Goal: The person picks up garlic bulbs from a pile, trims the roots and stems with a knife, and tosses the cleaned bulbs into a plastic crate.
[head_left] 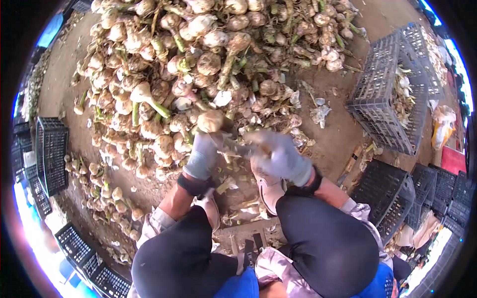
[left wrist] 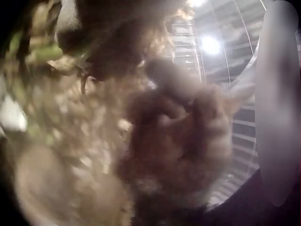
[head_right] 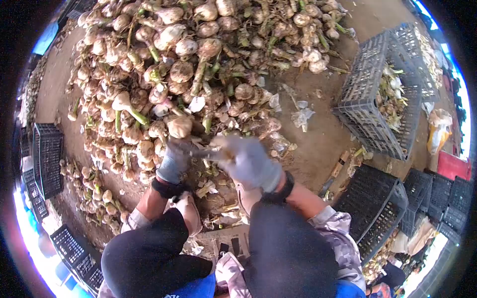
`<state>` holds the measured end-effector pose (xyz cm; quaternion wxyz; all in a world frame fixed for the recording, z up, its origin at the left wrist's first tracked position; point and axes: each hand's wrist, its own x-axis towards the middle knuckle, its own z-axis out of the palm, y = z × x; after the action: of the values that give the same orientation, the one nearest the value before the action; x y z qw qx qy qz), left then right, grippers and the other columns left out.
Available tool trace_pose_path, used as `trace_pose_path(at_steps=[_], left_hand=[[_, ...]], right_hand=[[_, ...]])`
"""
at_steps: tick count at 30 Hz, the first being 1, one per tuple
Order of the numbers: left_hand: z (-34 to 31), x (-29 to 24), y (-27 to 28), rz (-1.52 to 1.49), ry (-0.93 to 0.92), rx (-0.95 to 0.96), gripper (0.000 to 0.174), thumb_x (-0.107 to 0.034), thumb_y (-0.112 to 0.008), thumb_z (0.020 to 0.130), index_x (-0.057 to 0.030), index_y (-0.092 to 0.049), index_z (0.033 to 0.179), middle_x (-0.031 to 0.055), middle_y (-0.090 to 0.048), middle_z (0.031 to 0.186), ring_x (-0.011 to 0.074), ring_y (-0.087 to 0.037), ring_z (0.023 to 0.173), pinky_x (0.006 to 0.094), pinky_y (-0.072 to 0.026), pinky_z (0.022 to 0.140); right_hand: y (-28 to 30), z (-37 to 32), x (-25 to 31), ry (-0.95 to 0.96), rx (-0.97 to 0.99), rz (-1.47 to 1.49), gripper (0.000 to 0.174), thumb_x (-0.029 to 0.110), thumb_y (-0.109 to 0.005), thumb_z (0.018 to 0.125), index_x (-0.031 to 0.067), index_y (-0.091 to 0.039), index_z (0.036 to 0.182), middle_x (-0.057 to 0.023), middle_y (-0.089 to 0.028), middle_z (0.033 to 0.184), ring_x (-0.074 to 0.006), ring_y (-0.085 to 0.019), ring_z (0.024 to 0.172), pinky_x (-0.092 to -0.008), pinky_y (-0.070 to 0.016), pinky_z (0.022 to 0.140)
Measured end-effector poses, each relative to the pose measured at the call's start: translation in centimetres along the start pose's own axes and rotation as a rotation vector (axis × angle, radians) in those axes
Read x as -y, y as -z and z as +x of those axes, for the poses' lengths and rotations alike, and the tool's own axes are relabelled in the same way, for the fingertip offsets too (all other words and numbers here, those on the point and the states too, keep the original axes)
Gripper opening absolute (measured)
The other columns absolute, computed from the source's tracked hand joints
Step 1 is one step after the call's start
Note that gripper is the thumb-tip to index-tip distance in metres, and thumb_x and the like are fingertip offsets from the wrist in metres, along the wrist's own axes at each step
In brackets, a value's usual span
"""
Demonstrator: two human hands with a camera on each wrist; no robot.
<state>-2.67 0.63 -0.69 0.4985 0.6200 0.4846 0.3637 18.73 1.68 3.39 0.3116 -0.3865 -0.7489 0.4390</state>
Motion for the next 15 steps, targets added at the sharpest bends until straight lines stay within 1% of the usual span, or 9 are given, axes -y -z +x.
trace_pose_path(at_steps=[1,2,3,5,6,8,11,12,15], left_hand=[[-0.3,0.3,-0.3,-0.383,0.246,-0.075,0.027,-0.014,-0.055,0.088,0.0016,-0.053,0.110,0.0077,-0.061,0.101,0.0195,-0.059,0.095,0.0306,-0.0479,0.084],[-0.3,0.5,-0.9,-0.210,0.312,-0.125,0.025,-0.011,-0.051,0.090,0.0025,-0.053,0.111,0.0100,-0.062,0.106,0.0189,-0.060,0.095,0.0321,-0.0485,0.084],[-0.7,0.4,-1.6,-0.096,0.203,-0.212,0.020,0.004,-0.058,0.077,-0.0013,-0.067,0.095,0.0087,-0.067,0.080,0.0111,-0.063,0.070,0.0246,-0.0500,0.062],[-0.5,0.4,-2.0,0.320,-0.273,-0.217,0.020,0.001,-0.061,0.075,-0.0018,-0.067,0.094,0.0081,-0.068,0.080,0.0166,-0.064,0.072,0.0287,-0.0510,0.067],[-0.3,-0.5,-1.8,0.317,-0.275,-0.206,0.020,0.001,-0.061,0.075,-0.0018,-0.067,0.094,0.0081,-0.068,0.080,0.0166,-0.064,0.072,0.0287,-0.0510,0.067],[-0.3,-2.7,-1.2,-0.371,0.306,-0.154,0.029,-0.003,-0.063,0.072,-0.0030,-0.064,0.102,0.0078,-0.067,0.093,0.0234,-0.063,0.085,0.0338,-0.0496,0.078],[-0.1,1.8,-2.2,0.061,0.098,-0.155,0.034,-0.003,-0.060,0.072,-0.0027,-0.060,0.106,0.0095,-0.063,0.102,0.0279,-0.059,0.096,0.0363,-0.0458,0.087],[-0.1,0.0,-1.8,0.491,-0.164,-0.068,0.034,-0.001,-0.057,0.074,-0.0014,-0.058,0.108,0.0127,-0.061,0.104,0.0276,-0.059,0.096,0.0353,-0.0457,0.085],[-0.4,-0.5,-3.1,0.304,0.007,-0.125,0.033,0.000,-0.055,0.075,-0.0005,-0.056,0.109,0.0146,-0.061,0.104,0.0285,-0.059,0.095,0.0358,-0.0454,0.085]], right_hand=[[0.2,1.0,-1.0,0.127,-0.092,-0.344,0.027,0.014,-0.069,0.069,0.0076,-0.060,0.093,-0.0088,-0.061,0.071,-0.0275,-0.062,0.064,-0.0354,-0.0486,0.054],[0.4,1.8,-1.5,0.110,-0.040,-0.425,0.026,0.014,-0.069,0.068,0.0073,-0.059,0.092,-0.0096,-0.060,0.072,-0.0279,-0.062,0.064,-0.0357,-0.0484,0.054],[0.6,2.4,-1.5,0.087,0.009,-0.508,0.026,0.014,-0.069,0.068,0.0070,-0.058,0.090,-0.0104,-0.060,0.072,-0.0283,-0.061,0.063,-0.0360,-0.0483,0.053],[0.4,2.5,-1.5,0.068,0.031,-0.528,0.035,0.011,-0.068,0.066,0.0071,-0.059,0.099,-0.0116,-0.062,0.081,-0.0297,-0.062,0.068,-0.0369,-0.0492,0.057],[0.4,2.5,-1.6,0.054,0.056,-0.552,0.044,0.008,-0.067,0.065,0.0073,-0.059,0.109,-0.0127,-0.064,0.089,-0.0312,-0.062,0.073,-0.0377,-0.0502,0.060],[0.7,2.4,-1.8,0.072,0.016,-0.560,0.036,0.010,-0.068,0.064,0.0068,-0.057,0.099,-0.0110,-0.061,0.082,-0.0300,-0.061,0.066,-0.0378,-0.0489,0.056],[0.7,2.0,-1.5,0.088,0.007,-0.602,0.029,0.012,-0.068,0.062,0.0062,-0.055,0.087,-0.0097,-0.059,0.075,-0.0285,-0.060,0.059,-0.0377,-0.0475,0.051],[0.7,2.0,-1.2,0.085,0.040,-0.641,0.029,0.011,-0.068,0.061,0.0061,-0.054,0.086,-0.0101,-0.059,0.076,-0.0282,-0.060,0.059,-0.0377,-0.0474,0.051],[-0.1,2.5,-0.2,0.107,0.050,-0.667,0.029,0.011,-0.068,0.059,0.0061,-0.053,0.083,-0.0102,-0.058,0.073,-0.0274,-0.060,0.057,-0.0376,-0.0470,0.050]])
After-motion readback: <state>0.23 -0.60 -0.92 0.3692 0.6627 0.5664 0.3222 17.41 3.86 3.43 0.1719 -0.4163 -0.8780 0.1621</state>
